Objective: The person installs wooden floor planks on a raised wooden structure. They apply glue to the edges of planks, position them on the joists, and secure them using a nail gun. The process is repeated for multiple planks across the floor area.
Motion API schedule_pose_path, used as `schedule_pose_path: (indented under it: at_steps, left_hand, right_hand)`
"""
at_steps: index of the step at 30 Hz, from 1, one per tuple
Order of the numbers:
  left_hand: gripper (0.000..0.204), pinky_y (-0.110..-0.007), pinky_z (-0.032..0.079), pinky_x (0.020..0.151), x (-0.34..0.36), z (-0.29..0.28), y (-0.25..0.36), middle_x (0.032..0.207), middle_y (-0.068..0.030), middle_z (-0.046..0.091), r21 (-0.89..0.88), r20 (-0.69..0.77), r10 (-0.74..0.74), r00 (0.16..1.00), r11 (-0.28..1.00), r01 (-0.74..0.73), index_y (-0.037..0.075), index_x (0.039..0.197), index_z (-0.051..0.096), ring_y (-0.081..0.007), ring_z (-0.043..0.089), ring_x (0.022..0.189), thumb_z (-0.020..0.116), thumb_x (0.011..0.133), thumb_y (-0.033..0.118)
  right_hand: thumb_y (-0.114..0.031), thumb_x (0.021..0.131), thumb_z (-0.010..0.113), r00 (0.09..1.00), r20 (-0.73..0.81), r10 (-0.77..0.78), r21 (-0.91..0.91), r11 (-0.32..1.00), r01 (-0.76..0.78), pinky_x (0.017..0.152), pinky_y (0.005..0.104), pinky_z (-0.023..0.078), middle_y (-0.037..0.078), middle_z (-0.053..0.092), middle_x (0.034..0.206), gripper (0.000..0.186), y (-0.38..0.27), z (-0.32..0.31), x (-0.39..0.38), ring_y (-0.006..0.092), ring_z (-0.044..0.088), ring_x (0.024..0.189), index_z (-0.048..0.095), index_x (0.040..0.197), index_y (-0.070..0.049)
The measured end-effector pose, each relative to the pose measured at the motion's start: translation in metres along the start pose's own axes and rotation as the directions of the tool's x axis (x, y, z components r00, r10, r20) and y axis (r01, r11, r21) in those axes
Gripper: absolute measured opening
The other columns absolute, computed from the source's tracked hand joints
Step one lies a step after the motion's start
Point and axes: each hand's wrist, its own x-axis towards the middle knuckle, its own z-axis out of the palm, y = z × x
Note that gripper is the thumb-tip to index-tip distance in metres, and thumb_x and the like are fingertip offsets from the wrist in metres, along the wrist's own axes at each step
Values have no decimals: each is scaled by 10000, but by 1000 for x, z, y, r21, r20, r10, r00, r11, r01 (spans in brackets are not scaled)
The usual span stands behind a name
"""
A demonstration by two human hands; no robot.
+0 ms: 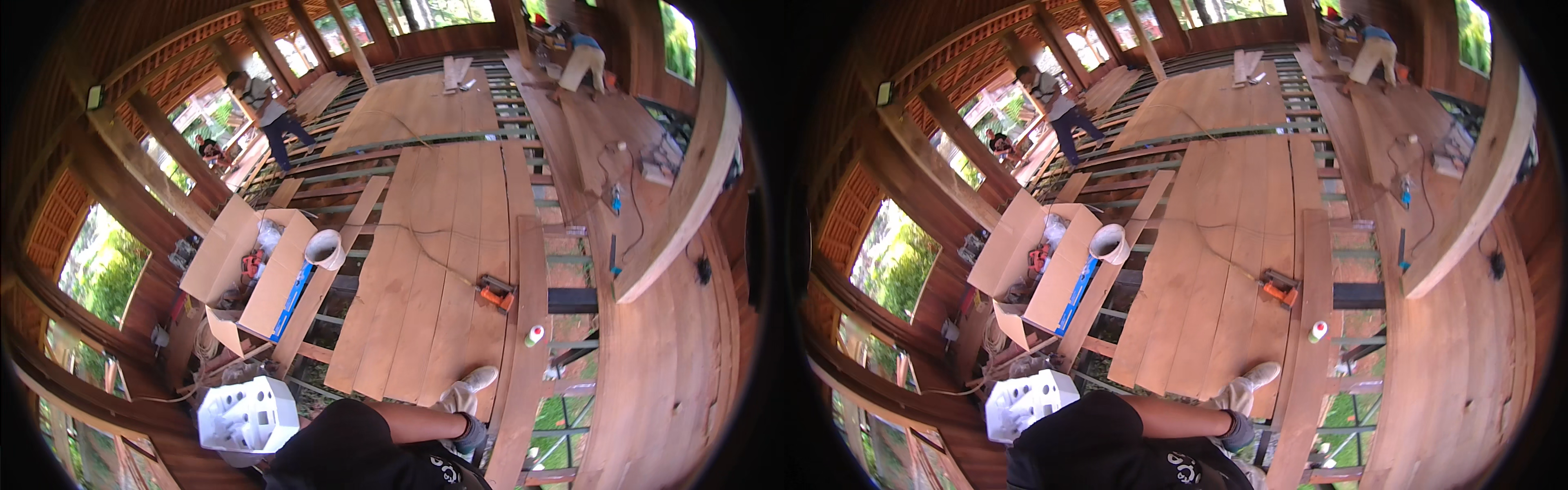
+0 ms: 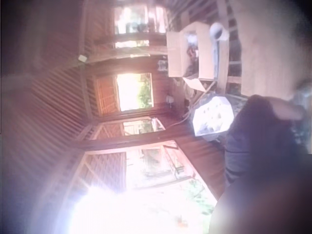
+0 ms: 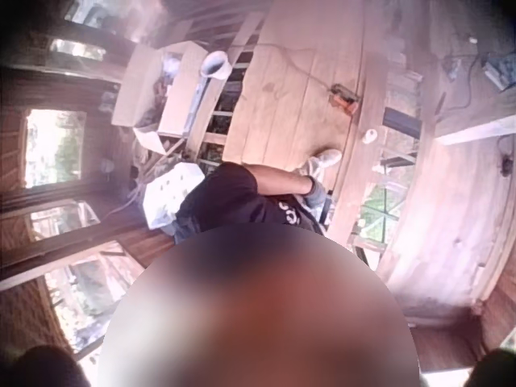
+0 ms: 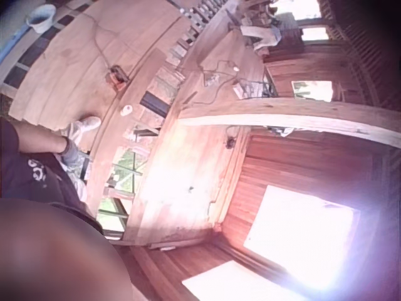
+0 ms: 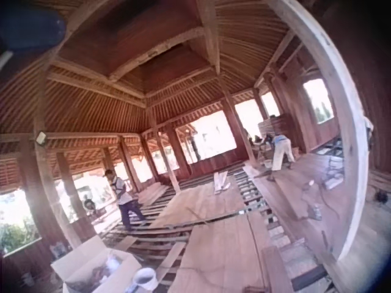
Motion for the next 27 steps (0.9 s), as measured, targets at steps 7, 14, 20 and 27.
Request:
schedule_pose_path:
  at_steps: [7,14,20,27]
  left_hand:
    - [299,-438,533,821,106,24,-118,1013,-163,726,67,70,767,638,634,-770,83,1067,729,-311,691,904,623,882,292]
    - [541,-376,539,854,295,53,-351,1221,-136,610,-867,-427,-659,620,494,-72,87,1360,497,-236,625,1056,720,886,223]
    - [1165,-374,339,1148,471,27,-464,1492,-249,349,-681,-732,-591,340,610,-405,-4,1546,107,-300,382,1388,881,719,265]
    - [588,-327,553,820,555,-39,-463,1051,-42,617,-344,-901,-424,91,571,-745,34,1212,498,-161,631,907,813,715,30]
  right_hand:
    - [-262,836,712,840,541,-27,339,922,-189,734,368,551,114,701,823,246,119,29,-56,242,669,733,699,917,-30]
    - [-36,782,654,962,-269,45,157,988,-3,607,318,513,28,686,748,112,286,-79,129,160,647,646,697,872,-87]
    - [-132,953,588,620,-770,147,501,741,447,684,311,547,100,675,866,168,364,-187,306,174,667,746,608,977,34]
    - [-149,953,581,708,-703,60,327,912,247,784,343,561,116,697,916,223,369,-188,433,214,691,814,630,1069,35]
